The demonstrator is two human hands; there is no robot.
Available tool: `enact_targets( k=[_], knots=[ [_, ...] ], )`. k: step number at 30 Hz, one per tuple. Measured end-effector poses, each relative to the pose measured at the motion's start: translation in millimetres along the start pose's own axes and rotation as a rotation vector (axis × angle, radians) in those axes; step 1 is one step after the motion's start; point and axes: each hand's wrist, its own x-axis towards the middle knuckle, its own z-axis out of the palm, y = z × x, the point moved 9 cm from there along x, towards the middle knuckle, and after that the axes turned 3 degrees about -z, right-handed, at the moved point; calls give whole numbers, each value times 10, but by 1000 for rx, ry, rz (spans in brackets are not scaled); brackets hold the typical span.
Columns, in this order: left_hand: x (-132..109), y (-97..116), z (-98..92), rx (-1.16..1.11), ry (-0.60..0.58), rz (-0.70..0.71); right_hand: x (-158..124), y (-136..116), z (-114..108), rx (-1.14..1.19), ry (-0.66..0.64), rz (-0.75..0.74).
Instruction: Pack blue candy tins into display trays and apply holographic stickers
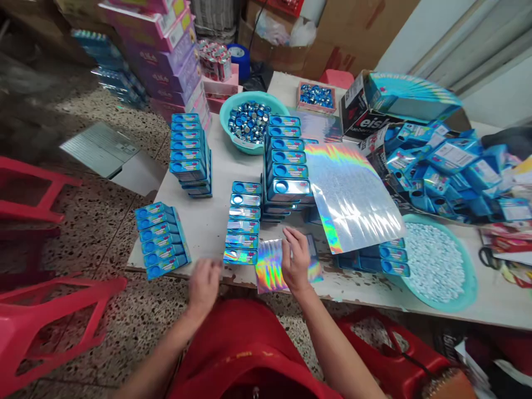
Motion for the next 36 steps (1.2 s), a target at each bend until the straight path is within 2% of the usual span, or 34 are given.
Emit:
enact_targets(
  k=[2,3,4,5,7,10,13,18,22,25,30,33,36],
  knots=[
    [-318,344,507,13,-265,197,-298,473,-60,-44,-9,64],
    [-415,534,778,41,-366,273,-432,694,-39,-64,-39,93],
    [-431,699,1025,94,-415,310,-550,886,2,-79,-71,114],
    [-364,824,1245,165,-423,300,-648,1041,58,-88,-104,127],
    [-90,950,1604,334,-411,188,-793,1235,190,-101,-167,129],
    [294,1013,1906,498,-422,82,-930,1343,344,-136,-252,142],
    [452,976,1964,495,-450,30,-970,1348,362,-184,-279,184],
    [420,955,1993,423,-554,55,-808,1146,407,-300,-394,123],
    [422,977,2011,394,-546,87,-784,1071,532,-371,-527,88],
    [434,957,2021,381,-536,80,-862,1063,546,-369,-521,41],
    [463,942,2031,363,-536,74,-850,1051,317,-350,-377,-12],
    [471,975,1999,349,-530,89,-747,1015,143,-386,-430,6],
    [416,1111,1844,217,-462,135,-614,897,-123,-365,-469,49]
  ],
)
